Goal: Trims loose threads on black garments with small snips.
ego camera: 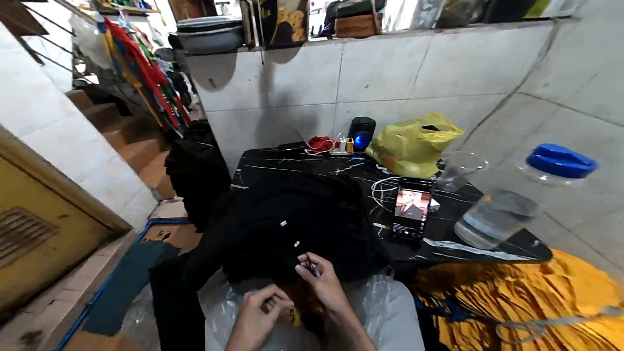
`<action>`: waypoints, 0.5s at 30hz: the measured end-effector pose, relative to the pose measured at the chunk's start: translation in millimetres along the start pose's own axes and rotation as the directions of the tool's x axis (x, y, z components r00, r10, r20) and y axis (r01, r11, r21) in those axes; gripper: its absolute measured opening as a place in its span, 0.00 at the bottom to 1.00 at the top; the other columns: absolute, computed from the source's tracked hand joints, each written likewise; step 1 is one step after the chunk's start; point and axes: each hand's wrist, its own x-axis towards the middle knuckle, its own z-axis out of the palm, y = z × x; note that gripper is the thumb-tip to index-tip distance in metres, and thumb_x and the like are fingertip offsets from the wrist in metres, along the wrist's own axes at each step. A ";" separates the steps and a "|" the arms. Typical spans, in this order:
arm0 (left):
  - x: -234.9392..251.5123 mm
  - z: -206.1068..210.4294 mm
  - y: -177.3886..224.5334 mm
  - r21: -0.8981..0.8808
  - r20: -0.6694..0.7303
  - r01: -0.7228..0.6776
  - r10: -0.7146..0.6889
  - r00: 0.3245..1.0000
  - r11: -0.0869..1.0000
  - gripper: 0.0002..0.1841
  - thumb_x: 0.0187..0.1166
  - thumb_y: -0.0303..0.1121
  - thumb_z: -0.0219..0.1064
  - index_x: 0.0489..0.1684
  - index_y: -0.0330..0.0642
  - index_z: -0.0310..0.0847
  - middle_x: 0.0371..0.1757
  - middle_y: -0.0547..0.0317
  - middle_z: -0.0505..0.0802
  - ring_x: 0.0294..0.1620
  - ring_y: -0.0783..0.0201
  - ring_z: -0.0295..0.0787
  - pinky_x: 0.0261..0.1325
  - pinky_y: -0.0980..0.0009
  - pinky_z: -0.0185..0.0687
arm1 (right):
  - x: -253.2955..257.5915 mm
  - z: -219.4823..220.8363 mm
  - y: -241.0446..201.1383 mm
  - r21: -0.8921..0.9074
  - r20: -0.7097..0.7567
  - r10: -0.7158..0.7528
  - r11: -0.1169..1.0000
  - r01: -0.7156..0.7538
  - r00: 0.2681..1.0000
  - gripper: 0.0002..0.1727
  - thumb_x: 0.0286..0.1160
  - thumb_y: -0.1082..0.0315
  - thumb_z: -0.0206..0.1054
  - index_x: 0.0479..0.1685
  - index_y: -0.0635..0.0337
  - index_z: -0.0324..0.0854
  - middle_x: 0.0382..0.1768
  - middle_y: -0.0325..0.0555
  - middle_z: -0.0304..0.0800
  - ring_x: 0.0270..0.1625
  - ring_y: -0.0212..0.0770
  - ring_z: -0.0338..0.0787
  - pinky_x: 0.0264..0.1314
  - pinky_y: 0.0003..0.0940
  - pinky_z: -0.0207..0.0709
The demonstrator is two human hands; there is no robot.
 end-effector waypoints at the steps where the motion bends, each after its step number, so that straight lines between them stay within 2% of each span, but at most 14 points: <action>1: 3.9 -2.8 3.1 -0.029 -0.086 -0.004 0.002 0.996 1.000 0.06 0.76 0.36 0.75 0.37 0.45 0.93 0.31 0.68 0.96 0.28 0.72 0.92 0.34 0.73 0.92 | -0.5 -0.3 -0.2 -0.002 -0.001 -0.004 1.000 0.004 1.000 0.09 0.78 0.72 0.69 0.50 0.66 0.87 0.40 0.44 0.92 0.42 0.33 0.89 0.49 0.27 0.84; 3: 12.7 -7.5 5.7 -0.037 -0.210 -0.043 0.034 0.977 0.998 0.06 0.77 0.36 0.75 0.39 0.44 0.92 0.32 0.66 0.95 0.26 0.71 0.92 0.29 0.73 0.91 | -0.8 0.4 -1.8 -0.004 -0.002 -0.008 1.000 0.008 1.000 0.08 0.78 0.73 0.69 0.50 0.66 0.87 0.40 0.43 0.91 0.41 0.32 0.89 0.48 0.26 0.84; 6: 24.4 -6.2 7.7 0.107 -0.306 -0.111 0.139 0.942 0.988 0.13 0.70 0.41 0.80 0.47 0.47 0.92 0.46 0.67 0.94 0.37 0.74 0.91 0.33 0.78 0.89 | -2.0 2.6 -3.3 -0.002 0.000 -0.018 1.000 0.018 1.000 0.07 0.77 0.73 0.69 0.49 0.66 0.87 0.39 0.43 0.91 0.39 0.32 0.89 0.46 0.26 0.84; 8: 30.1 -1.3 8.3 0.209 -0.296 -0.127 0.186 0.937 0.970 0.21 0.66 0.48 0.82 0.54 0.50 0.92 0.57 0.65 0.92 0.48 0.74 0.90 0.42 0.78 0.89 | -4.0 4.3 -3.5 -0.018 0.016 -0.033 0.999 0.034 0.999 0.07 0.78 0.73 0.69 0.49 0.66 0.87 0.41 0.43 0.91 0.42 0.31 0.88 0.48 0.25 0.84; 10: 32.9 4.5 5.2 0.303 -0.233 -0.114 0.189 0.954 0.946 0.23 0.67 0.51 0.81 0.58 0.52 0.91 0.63 0.64 0.91 0.59 0.69 0.88 0.58 0.71 0.88 | -6.9 7.0 -3.0 -0.046 0.032 -0.048 0.998 0.050 0.998 0.08 0.78 0.72 0.69 0.49 0.66 0.88 0.45 0.43 0.92 0.48 0.31 0.90 0.55 0.27 0.85; 11: 33.6 7.5 3.3 0.338 -0.209 -0.114 0.193 0.959 0.934 0.20 0.69 0.48 0.80 0.56 0.51 0.92 0.61 0.63 0.92 0.61 0.66 0.88 0.64 0.66 0.87 | -8.9 8.4 -1.9 -0.073 0.038 -0.064 0.995 0.066 0.997 0.09 0.78 0.70 0.70 0.50 0.66 0.89 0.46 0.44 0.93 0.50 0.31 0.90 0.58 0.28 0.85; 13: 34.2 10.0 4.1 0.406 -0.242 -0.109 0.222 0.945 0.907 0.11 0.69 0.37 0.77 0.46 0.47 0.95 0.51 0.60 0.95 0.54 0.65 0.92 0.60 0.65 0.90 | -14.7 9.2 -0.1 -0.238 0.029 -0.101 0.966 0.105 0.994 0.12 0.77 0.67 0.73 0.53 0.62 0.91 0.52 0.44 0.94 0.56 0.32 0.91 0.63 0.31 0.85; 14: 34.9 6.7 7.0 0.438 -0.296 -0.101 0.249 0.922 0.893 0.08 0.69 0.35 0.77 0.41 0.45 0.95 0.46 0.58 0.95 0.49 0.66 0.93 0.55 0.67 0.91 | -18.7 6.8 -3.4 -0.415 0.024 -0.118 0.902 0.118 0.993 0.15 0.75 0.65 0.74 0.59 0.55 0.91 0.60 0.41 0.92 0.59 0.34 0.91 0.65 0.33 0.86; 15: 36.3 -0.3 11.2 0.470 -0.355 -0.079 0.271 0.895 0.879 0.08 0.70 0.36 0.77 0.38 0.43 0.95 0.42 0.56 0.94 0.43 0.67 0.92 0.48 0.70 0.91 | -23.0 2.3 -12.0 -0.634 0.011 -0.101 0.769 0.085 0.995 0.20 0.73 0.64 0.74 0.66 0.46 0.90 0.69 0.39 0.87 0.57 0.36 0.92 0.61 0.37 0.88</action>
